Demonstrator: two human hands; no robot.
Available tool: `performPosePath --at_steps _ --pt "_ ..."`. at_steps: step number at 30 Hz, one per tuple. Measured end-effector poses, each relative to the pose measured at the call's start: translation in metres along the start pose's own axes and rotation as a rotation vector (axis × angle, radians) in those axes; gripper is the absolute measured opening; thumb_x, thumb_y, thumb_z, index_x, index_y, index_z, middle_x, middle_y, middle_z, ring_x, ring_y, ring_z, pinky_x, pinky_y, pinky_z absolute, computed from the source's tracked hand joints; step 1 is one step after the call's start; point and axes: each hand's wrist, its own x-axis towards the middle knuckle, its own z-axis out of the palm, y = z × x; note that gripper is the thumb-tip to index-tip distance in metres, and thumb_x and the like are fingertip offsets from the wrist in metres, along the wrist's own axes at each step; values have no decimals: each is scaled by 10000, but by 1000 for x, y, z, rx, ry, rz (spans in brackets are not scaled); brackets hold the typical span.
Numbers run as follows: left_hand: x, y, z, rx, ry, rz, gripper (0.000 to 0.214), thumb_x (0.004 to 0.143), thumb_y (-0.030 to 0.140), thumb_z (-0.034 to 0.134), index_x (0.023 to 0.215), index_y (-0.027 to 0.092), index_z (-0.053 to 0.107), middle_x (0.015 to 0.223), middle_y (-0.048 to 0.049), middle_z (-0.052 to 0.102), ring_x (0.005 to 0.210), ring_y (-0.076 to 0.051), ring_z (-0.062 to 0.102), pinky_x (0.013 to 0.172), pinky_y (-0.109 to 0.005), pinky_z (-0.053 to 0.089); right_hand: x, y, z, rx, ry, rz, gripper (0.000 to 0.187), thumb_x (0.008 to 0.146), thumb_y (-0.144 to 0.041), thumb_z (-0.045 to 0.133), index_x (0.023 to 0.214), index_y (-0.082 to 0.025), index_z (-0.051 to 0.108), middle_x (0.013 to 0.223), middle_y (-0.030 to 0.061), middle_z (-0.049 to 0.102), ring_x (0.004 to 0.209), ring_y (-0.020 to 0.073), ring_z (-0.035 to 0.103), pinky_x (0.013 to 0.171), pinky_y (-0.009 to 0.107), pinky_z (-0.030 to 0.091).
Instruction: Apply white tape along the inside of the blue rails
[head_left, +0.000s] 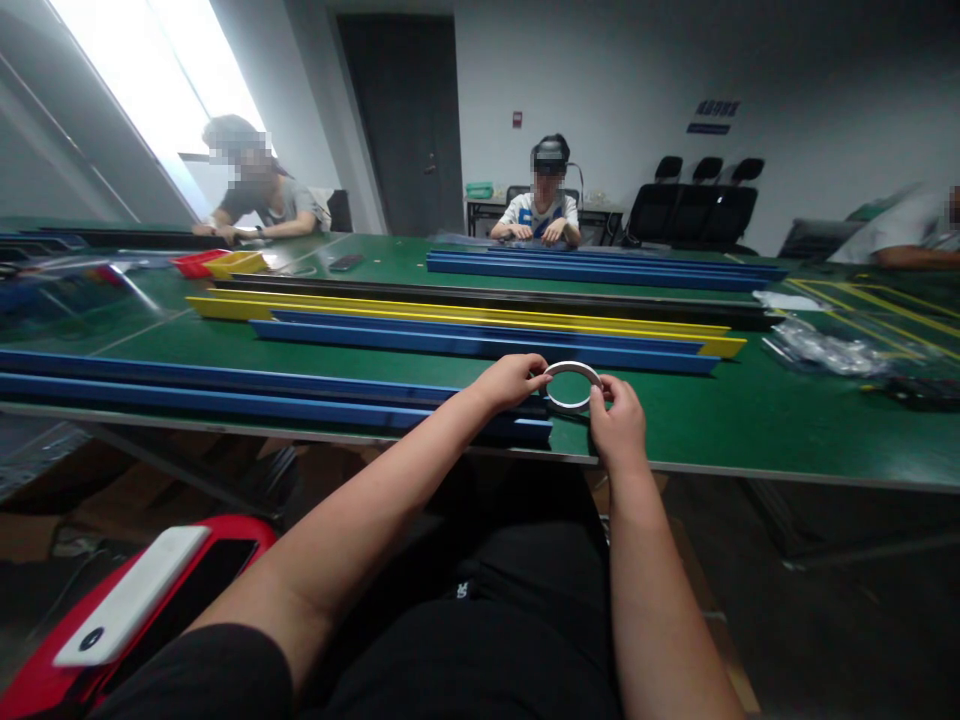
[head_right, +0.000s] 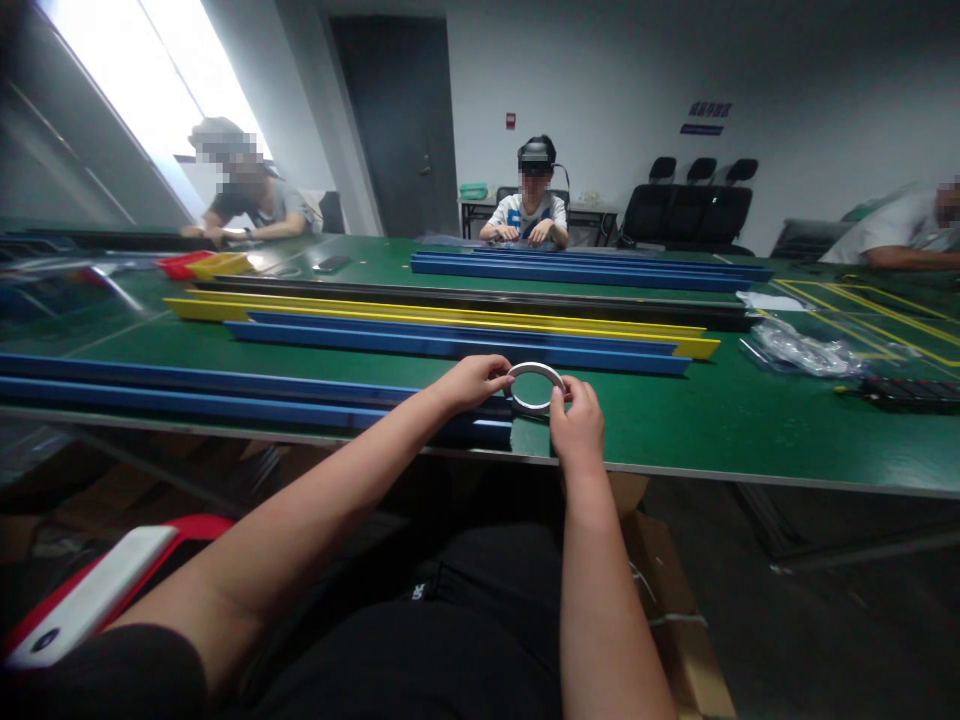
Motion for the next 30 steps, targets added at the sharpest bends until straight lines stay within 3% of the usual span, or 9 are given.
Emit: performPosePath --at_steps 30 --pt "1 -2 0 11 8 -17 239 900 388 543 912 189 674 858 -19 701 779 -151 606 675 -239 431 0 3 3 42 -7 13 303 924 -397 473 1066 -198 651 1024 91 679 857 203 603 810 347 467"
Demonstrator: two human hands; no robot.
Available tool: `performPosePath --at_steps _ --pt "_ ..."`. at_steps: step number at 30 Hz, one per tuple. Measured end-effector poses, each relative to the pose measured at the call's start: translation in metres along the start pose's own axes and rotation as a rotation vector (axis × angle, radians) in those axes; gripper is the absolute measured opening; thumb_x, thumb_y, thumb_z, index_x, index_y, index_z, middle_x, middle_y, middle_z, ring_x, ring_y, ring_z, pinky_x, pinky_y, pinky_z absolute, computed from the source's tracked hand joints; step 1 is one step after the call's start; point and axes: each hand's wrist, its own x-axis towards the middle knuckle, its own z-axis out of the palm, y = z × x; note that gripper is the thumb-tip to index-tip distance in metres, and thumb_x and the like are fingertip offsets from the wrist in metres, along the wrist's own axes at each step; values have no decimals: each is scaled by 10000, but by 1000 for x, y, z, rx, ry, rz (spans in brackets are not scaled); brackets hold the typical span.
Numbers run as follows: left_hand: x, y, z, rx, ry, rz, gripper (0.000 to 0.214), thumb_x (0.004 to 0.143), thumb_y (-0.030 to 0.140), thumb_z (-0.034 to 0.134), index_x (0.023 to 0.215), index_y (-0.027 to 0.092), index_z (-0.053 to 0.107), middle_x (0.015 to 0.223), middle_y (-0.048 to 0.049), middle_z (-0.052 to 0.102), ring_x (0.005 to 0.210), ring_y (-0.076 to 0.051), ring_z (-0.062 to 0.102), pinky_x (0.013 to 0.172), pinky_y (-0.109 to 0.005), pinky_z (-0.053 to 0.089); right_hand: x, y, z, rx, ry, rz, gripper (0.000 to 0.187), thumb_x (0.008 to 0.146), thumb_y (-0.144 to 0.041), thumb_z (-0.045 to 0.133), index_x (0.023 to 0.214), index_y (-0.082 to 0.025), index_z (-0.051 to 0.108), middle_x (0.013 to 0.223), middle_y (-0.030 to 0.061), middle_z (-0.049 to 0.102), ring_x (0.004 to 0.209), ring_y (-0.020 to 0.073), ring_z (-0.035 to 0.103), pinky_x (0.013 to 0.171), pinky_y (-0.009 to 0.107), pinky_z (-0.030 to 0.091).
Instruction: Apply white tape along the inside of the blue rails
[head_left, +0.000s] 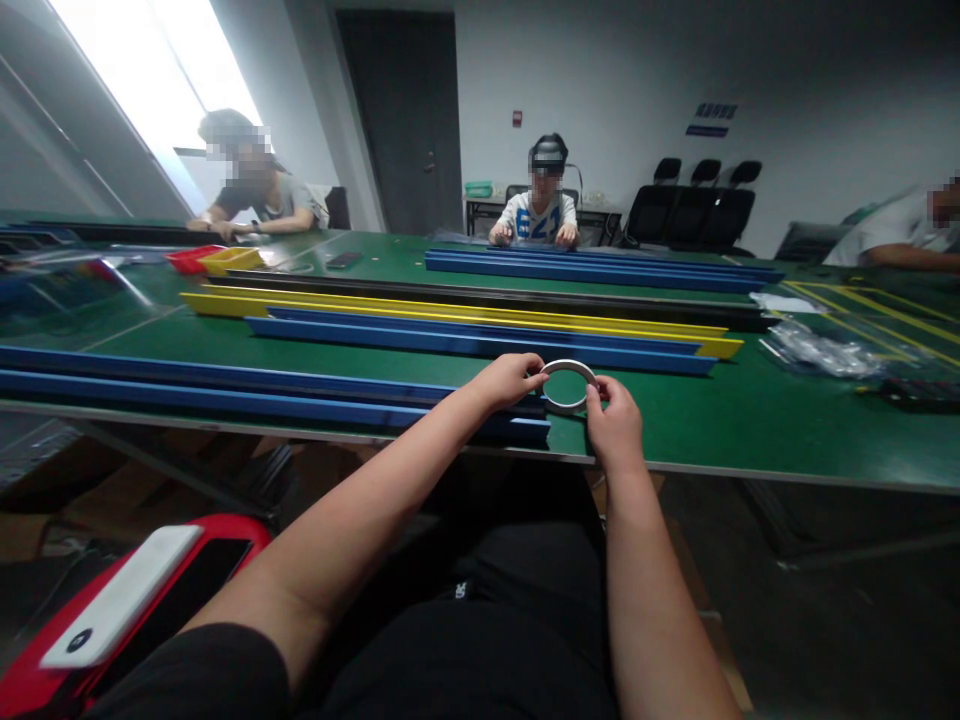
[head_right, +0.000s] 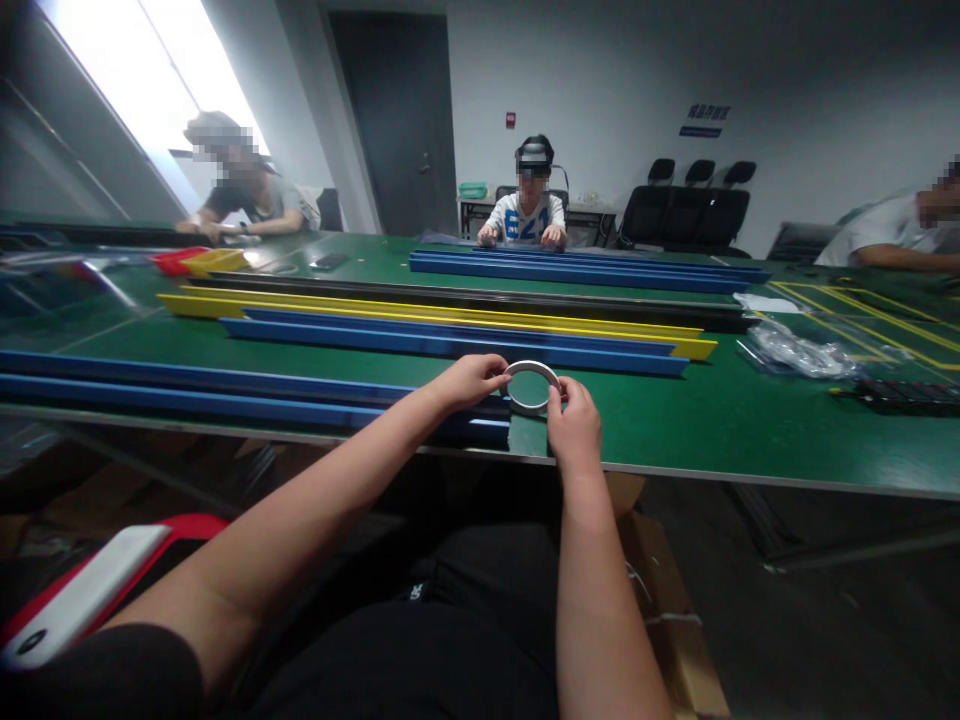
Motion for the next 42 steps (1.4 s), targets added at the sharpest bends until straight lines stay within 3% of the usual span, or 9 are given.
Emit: performPosePath --at_steps 15,42 --pt "0 1 -1 3 6 -2 239 896 393 553 883 184 669 825 -13 690 730 -141 583 647 -238 408 -1 -5 -1 -3 -44 40 328 931 -428 447 1090 -219 643 1024 92 691 846 217 618 801 356 469" --pt "-5 5 -7 85 1 -35 229 886 402 561 845 190 640 787 -19 682 694 -151 578 603 -250 391 1 -3 -4 64 -8 -29 274 893 -393 521 990 -187 674 964 92 692 860 220 619 805 363 474"
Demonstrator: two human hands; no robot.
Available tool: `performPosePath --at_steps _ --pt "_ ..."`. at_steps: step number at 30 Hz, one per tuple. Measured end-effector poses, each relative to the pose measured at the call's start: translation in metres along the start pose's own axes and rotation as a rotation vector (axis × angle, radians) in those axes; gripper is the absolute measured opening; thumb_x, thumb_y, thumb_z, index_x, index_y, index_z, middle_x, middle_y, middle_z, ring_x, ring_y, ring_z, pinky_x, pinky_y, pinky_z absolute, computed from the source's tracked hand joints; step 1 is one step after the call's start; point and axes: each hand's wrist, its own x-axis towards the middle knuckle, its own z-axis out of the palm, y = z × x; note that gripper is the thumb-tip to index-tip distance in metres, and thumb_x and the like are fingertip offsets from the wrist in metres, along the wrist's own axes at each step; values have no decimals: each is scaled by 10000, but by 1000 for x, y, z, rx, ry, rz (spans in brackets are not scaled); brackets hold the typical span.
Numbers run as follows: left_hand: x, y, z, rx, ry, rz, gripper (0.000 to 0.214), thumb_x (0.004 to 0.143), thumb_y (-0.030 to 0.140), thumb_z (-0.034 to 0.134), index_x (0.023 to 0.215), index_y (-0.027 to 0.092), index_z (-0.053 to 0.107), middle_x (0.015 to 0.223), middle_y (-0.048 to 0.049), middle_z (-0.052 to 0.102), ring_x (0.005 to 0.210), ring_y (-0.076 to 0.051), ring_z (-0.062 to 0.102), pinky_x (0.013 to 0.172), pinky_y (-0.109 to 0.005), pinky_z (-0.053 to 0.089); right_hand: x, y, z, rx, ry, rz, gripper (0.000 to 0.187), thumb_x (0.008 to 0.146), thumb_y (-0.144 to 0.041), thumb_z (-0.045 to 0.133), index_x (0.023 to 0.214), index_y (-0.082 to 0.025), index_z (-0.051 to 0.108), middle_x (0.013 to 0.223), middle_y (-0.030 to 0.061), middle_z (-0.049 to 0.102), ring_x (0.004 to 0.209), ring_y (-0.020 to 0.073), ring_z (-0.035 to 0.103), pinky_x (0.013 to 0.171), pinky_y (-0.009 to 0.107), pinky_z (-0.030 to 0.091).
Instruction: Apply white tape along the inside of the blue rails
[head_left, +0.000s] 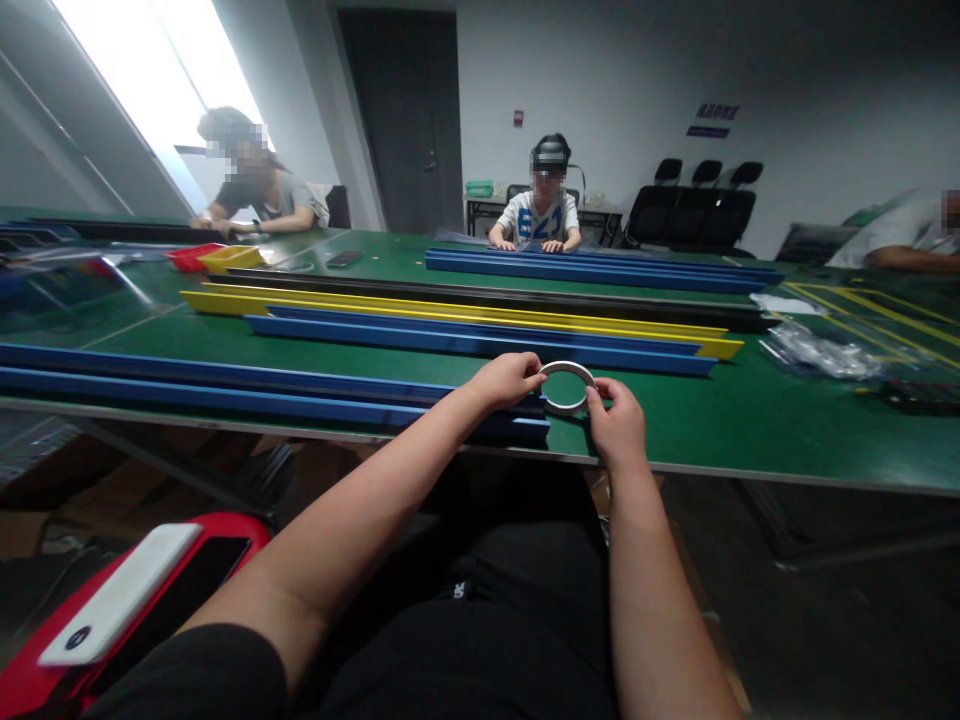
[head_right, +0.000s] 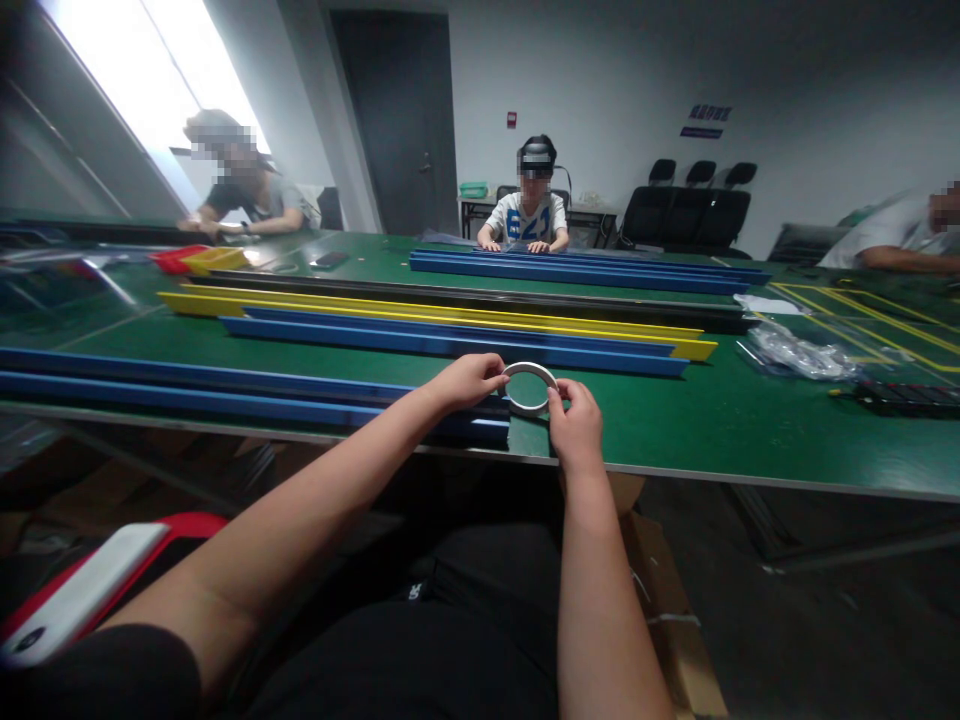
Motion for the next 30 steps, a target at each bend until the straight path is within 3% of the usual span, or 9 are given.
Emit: performPosePath --at_steps 30 --pt "0 -1 0 82 11 -80 203 879 392 565 878 214 662 854 -52 716 763 -192 628 667 -275 444 -4 -14 -6 -43 -72 -131 231 931 -371 468 971 -217 637 944 66 642 882 203 583 711 309 472"
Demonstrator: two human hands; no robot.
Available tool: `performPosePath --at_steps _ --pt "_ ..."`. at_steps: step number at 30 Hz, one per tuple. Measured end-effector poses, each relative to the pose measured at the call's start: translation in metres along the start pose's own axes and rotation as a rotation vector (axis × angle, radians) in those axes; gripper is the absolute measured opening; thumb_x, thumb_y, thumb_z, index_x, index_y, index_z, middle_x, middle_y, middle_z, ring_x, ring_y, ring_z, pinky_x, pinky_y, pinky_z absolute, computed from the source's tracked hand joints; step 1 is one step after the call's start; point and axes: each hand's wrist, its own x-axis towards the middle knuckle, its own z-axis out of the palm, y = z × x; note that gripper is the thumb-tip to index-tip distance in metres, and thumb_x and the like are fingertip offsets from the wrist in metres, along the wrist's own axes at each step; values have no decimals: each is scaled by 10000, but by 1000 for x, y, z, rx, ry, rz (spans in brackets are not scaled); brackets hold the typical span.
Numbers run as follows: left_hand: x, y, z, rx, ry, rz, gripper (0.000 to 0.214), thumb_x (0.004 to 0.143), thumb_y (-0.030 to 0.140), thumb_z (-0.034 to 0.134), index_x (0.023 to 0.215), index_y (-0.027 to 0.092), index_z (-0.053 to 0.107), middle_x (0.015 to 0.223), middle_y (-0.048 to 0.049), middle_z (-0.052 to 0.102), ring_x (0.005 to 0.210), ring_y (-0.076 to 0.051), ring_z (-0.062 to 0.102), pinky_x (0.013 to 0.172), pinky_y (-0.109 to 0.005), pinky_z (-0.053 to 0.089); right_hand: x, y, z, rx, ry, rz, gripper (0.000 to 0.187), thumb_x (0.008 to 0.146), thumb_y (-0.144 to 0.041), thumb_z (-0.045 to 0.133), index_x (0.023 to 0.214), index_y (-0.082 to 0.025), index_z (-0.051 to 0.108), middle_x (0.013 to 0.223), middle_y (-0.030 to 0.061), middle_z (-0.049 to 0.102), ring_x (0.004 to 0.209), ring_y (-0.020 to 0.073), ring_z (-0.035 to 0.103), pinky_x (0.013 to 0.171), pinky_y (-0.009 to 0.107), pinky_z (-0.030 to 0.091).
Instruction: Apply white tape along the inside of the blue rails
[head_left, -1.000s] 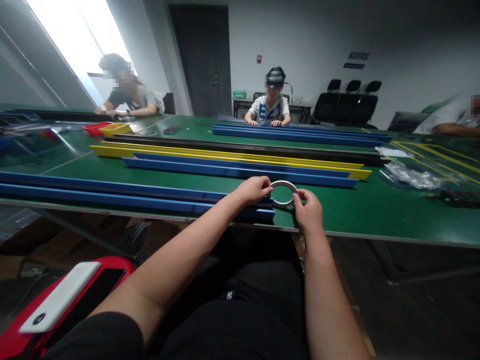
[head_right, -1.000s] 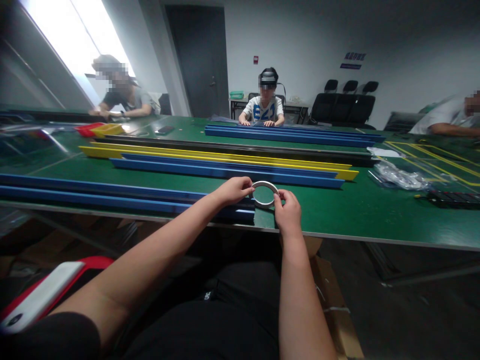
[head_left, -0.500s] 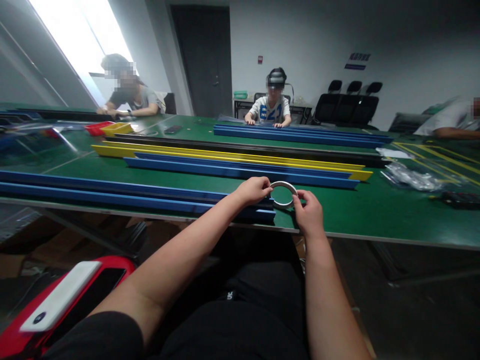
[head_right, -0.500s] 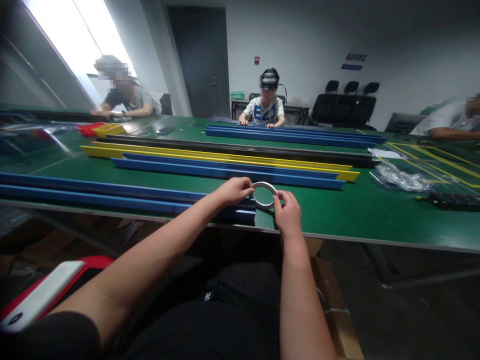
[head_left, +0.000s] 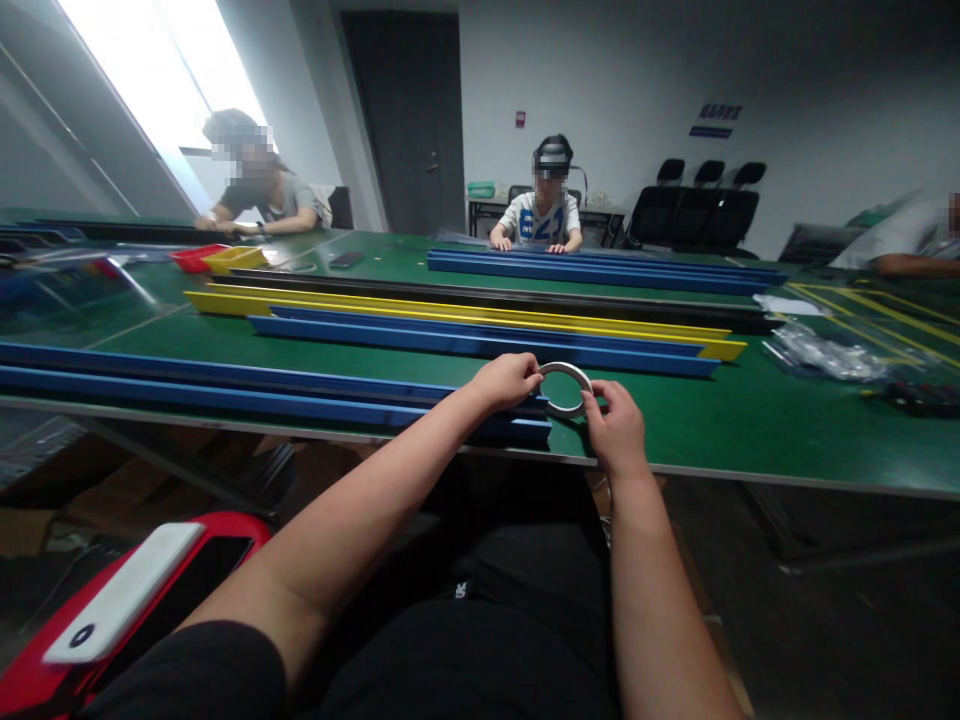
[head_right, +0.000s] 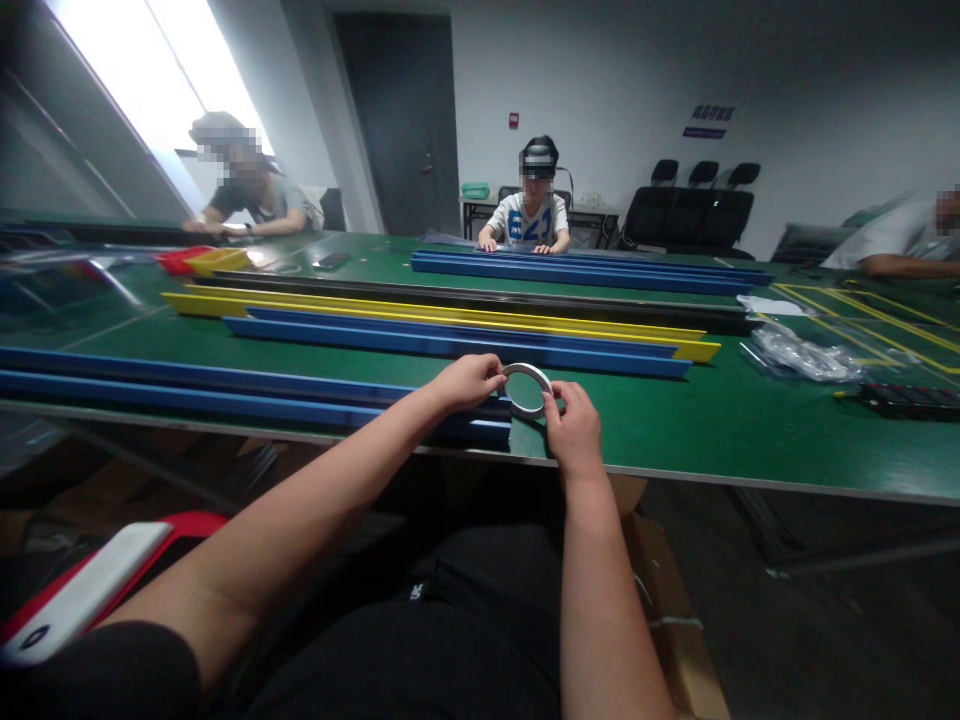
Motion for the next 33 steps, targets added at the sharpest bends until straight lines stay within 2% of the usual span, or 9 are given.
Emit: performPosePath --at_steps 19,27,33 --pt "2 0 2 59 1 -45 192 892 368 544 878 207 648 845 -68 708 779 -208 631 680 -284 446 1 -4 4 -51 -9 -54 222 945 -369 448 949 -224 617 921 61 625 828 198 566 729 320 460" --pt "4 -1 0 -80 116 78 143 907 295 534 883 194 632 886 -42 685 807 -172 591 715 -271 441 0 -4 4 -7 -54 63 217 907 -414 507 937 -229 618 868 33 643 754 174 575 682 290 436" --pt "5 -4 1 -168 210 116 185 896 354 578 932 183 635 893 -27 676 791 -153 574 718 -261 441 2 5 10 -112 -219 171 336 895 -527 501 760 -239 607 673 6 625 609 162 520 583 276 331"
